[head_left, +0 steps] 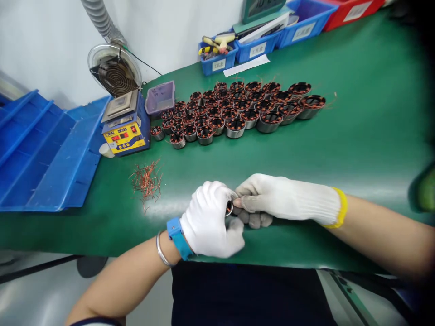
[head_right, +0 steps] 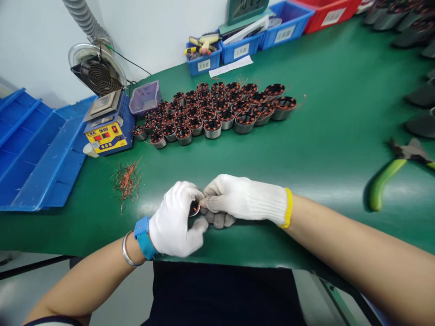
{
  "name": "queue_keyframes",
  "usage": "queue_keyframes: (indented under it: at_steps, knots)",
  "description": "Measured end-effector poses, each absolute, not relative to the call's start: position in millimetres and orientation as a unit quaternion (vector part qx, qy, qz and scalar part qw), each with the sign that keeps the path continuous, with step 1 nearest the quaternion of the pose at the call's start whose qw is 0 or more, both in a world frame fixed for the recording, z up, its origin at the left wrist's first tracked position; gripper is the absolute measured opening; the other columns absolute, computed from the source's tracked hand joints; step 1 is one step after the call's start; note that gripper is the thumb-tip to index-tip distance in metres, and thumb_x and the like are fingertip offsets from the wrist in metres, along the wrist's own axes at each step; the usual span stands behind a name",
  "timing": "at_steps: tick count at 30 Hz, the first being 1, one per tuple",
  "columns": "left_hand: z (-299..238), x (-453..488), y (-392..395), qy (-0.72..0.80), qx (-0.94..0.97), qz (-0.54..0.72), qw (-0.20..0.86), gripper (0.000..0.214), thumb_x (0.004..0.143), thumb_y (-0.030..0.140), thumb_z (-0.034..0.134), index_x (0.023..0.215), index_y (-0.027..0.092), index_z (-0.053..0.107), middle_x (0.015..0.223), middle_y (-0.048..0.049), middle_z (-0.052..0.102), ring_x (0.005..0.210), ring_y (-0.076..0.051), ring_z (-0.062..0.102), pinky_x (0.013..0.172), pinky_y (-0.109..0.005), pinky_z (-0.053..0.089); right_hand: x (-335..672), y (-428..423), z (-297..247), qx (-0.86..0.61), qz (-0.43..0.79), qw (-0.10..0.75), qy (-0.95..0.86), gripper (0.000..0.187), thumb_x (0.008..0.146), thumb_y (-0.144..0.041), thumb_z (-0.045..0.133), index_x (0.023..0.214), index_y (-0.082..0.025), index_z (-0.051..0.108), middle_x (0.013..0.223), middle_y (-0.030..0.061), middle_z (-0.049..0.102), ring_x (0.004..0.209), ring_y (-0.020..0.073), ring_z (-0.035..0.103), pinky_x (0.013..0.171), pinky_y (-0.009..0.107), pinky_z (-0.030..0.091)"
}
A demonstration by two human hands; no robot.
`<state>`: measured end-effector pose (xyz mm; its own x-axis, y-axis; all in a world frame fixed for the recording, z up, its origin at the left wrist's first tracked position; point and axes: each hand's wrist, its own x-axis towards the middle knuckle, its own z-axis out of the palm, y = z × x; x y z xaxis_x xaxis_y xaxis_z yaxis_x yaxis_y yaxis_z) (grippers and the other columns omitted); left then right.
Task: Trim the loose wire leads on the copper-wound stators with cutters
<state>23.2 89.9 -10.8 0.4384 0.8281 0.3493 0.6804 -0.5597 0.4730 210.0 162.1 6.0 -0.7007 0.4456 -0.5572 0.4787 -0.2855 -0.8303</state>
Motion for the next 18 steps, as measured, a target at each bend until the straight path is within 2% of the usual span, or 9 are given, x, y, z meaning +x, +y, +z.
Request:
queue_keyframes:
  at_steps: [3, 6, 9, 10, 12, 15, 17, 18]
  knots:
    - [-6.5, 18.9, 86.8, 0.445, 0.823, 0.295, 0.197, 0.068, 0.064, 0.024, 0.062, 0.128, 0.012, 0.044, 0.111, -0.0148, 0.057, 0.101, -0.031, 0.058, 0.088, -0.053, 0.052, 211.2, 156.3, 1.7, 0.403, -0.681, -0.008, 0.611, 0.044, 0.072, -0.060, 0.071, 0.073, -0.016, 0.064, 0.063, 0.0041, 0.067, 0.056, 0.0130, 0.061, 0.052, 0.022, 0.050]
    - [-10.1, 11.6, 92.2, 0.437, 0.786, 0.311, 0.306, 0.090, 0.069, 0.031, 0.068, 0.147, 0.014, 0.028, 0.121, -0.0157, 0.057, 0.112, -0.032, 0.059, 0.099, -0.054, 0.051, 214.2, 146.9, -2.6, 0.418, -0.622, -0.042, 0.661, 0.041, 0.080, -0.056, 0.062, 0.068, -0.018, 0.060, 0.062, 0.0028, 0.066, 0.053, 0.0114, 0.057, 0.049, 0.021, 0.043]
    - [-9.2, 1.0, 103.9, 0.443, 0.654, 0.381, 0.481, 0.073, 0.085, 0.053, 0.062, 0.144, 0.018, 0.036, 0.124, -0.0148, 0.059, 0.112, -0.028, 0.062, 0.094, -0.045, 0.056, 217.1, 138.1, -3.8, 0.413, -0.578, -0.085, 0.699, 0.040, 0.084, -0.053, 0.058, 0.065, -0.018, 0.059, 0.059, 0.0019, 0.063, 0.052, 0.0109, 0.052, 0.048, 0.022, 0.037]
    - [-6.0, -2.7, 107.4, 0.456, 0.598, 0.389, 0.533, 0.068, 0.089, 0.061, 0.055, 0.140, 0.019, 0.041, 0.124, -0.0147, 0.059, 0.109, -0.026, 0.064, 0.087, -0.041, 0.059, 217.8, 136.1, -3.0, 0.406, -0.579, -0.101, 0.700, 0.040, 0.084, -0.053, 0.058, 0.065, -0.018, 0.060, 0.059, 0.0020, 0.063, 0.052, 0.0114, 0.052, 0.049, 0.023, 0.038]
    - [3.5, -8.5, 111.7, 0.473, 0.522, 0.327, 0.630, 0.066, 0.091, 0.070, 0.050, 0.129, 0.017, 0.050, 0.117, -0.0146, 0.062, 0.097, -0.024, 0.068, 0.068, -0.032, 0.060, 218.4, 133.7, 0.1, 0.385, -0.594, -0.135, 0.693, 0.042, 0.084, -0.055, 0.058, 0.066, -0.017, 0.061, 0.059, 0.0025, 0.061, 0.052, 0.0121, 0.052, 0.049, 0.024, 0.039]
    - [15.7, -10.1, 110.8, 0.442, 0.476, 0.181, 0.739, 0.062, 0.085, 0.065, 0.066, 0.121, 0.015, 0.054, 0.100, -0.0112, 0.066, 0.064, -0.017, 0.069, 0.042, -0.021, 0.048, 218.0, 132.8, 5.0, 0.359, -0.622, -0.185, 0.670, 0.047, 0.084, -0.059, 0.059, 0.064, -0.017, 0.060, 0.056, 0.0029, 0.058, 0.048, 0.0113, 0.049, 0.047, 0.023, 0.039]
    - [17.4, -6.9, 107.2, 0.433, 0.453, 0.206, 0.752, 0.061, 0.082, 0.052, 0.075, 0.127, 0.019, 0.049, 0.104, -0.0102, 0.066, 0.055, -0.014, 0.067, 0.039, -0.019, 0.046, 216.9, 132.8, 5.9, 0.352, -0.651, -0.201, 0.642, 0.049, 0.082, -0.061, 0.063, 0.062, -0.016, 0.059, 0.055, 0.0031, 0.057, 0.047, 0.0105, 0.048, 0.044, 0.023, 0.038]
    - [16.5, -4.8, 104.9, 0.431, 0.452, 0.255, 0.738, 0.062, 0.080, 0.044, 0.078, 0.129, 0.022, 0.046, 0.112, -0.0111, 0.066, 0.057, -0.014, 0.068, 0.041, -0.020, 0.049, 216.3, 132.8, 5.4, 0.349, -0.670, -0.204, 0.622, 0.051, 0.080, -0.063, 0.066, 0.062, -0.016, 0.058, 0.056, 0.0033, 0.057, 0.046, 0.0101, 0.048, 0.043, 0.022, 0.037]
